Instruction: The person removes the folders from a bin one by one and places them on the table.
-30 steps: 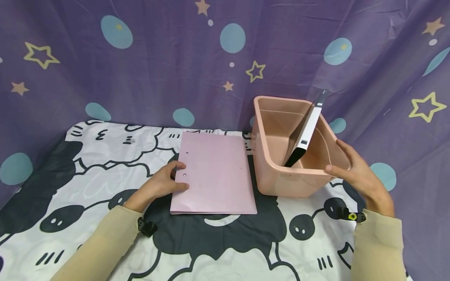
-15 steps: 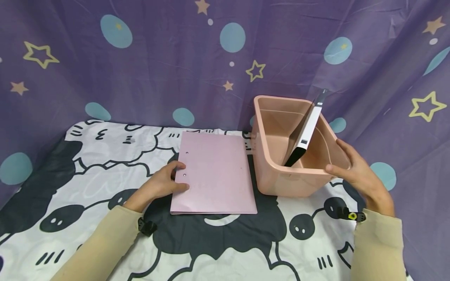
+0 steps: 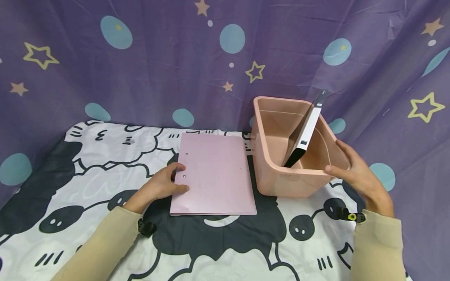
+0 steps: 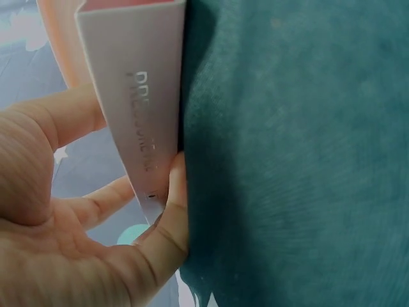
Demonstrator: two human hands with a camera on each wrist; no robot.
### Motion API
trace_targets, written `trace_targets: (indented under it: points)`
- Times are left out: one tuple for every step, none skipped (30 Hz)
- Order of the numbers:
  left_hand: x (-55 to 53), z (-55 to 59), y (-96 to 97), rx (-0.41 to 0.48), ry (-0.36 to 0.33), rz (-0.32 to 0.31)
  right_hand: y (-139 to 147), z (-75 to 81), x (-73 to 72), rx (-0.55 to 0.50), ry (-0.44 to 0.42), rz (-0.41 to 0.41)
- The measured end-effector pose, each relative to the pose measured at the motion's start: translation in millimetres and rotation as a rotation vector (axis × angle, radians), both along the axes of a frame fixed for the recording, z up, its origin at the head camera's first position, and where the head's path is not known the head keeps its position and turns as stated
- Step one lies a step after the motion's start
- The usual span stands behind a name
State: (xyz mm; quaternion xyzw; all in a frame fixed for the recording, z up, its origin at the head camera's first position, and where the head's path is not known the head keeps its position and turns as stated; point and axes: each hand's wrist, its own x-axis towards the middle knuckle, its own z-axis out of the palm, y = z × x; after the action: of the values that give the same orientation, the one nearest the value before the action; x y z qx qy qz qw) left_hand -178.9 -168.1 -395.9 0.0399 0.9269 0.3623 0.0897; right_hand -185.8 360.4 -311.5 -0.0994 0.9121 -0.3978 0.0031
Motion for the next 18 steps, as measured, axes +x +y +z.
trace_targets:
  points:
    - [0.0,-0.4,-0.3,-0.006,0.003,0.000,-0.1,-0.2,0.1,-0.003,0.002,0.002]
    - [0.0,-0.5,-0.6,-0.009,0.007,-0.001,-0.2,-0.3,0.2,-0.006,0.004,0.004]
    - [0.0,-0.5,-1.0,-0.010,0.011,0.001,-0.2,-0.5,0.3,-0.009,0.004,0.005]
    - [0.0,-0.5,-1.5,-0.011,0.013,0.002,-0.3,-0.6,0.4,-0.011,0.005,0.006]
    - [0.0,-0.4,-1.9,-0.011,0.014,0.005,-0.4,-0.7,0.5,-0.010,0.007,0.008]
    - [0.0,-0.2,-2.4,-0.013,0.017,0.005,-0.4,-0.8,0.5,-0.011,0.009,0.010]
    - [0.0,0.0,-2.8,-0.012,0.021,0.006,-0.4,-0.9,0.6,-0.012,0.010,0.011]
    - [0.1,0.5,-3.2,-0.007,0.022,0.005,-0.5,-1.0,0.6,-0.012,0.010,0.013]
    - [0.2,0.8,-3.4,-0.005,0.022,0.007,-0.7,-1.1,0.6,-0.013,0.009,0.014]
    - [0.3,1.3,-3.5,-0.004,0.023,0.007,-0.8,-1.1,0.6,-0.016,0.010,0.016]
    - [0.3,1.9,-3.5,-0.003,0.025,0.008,-0.9,-1.2,0.6,-0.018,0.011,0.017]
    - [0.3,2.5,-3.7,-0.002,0.025,0.011,-1.0,-1.1,0.6,-0.016,0.011,0.016]
    - [0.3,2.9,-3.8,0.001,0.023,0.014,-1.1,-1.0,0.7,-0.015,0.010,0.015]
    - [0.1,3.4,-4.0,0.004,0.023,0.016,-1.1,-0.9,0.7,-0.015,0.010,0.015]
    - [-0.2,3.9,-4.3,0.005,0.024,0.018,-1.1,-0.7,0.7,-0.014,0.009,0.013]
    - [-0.5,4.4,-4.7,0.008,0.027,0.018,-1.0,-0.6,0.8,-0.012,0.008,0.011]
    - [-0.8,4.7,-5.1,0.009,0.031,0.021,-0.9,-0.4,0.8,-0.008,0.007,0.009]
    - [-1.1,5.1,-5.5,0.010,0.036,0.022,-0.8,-0.1,0.8,-0.005,0.005,0.006]
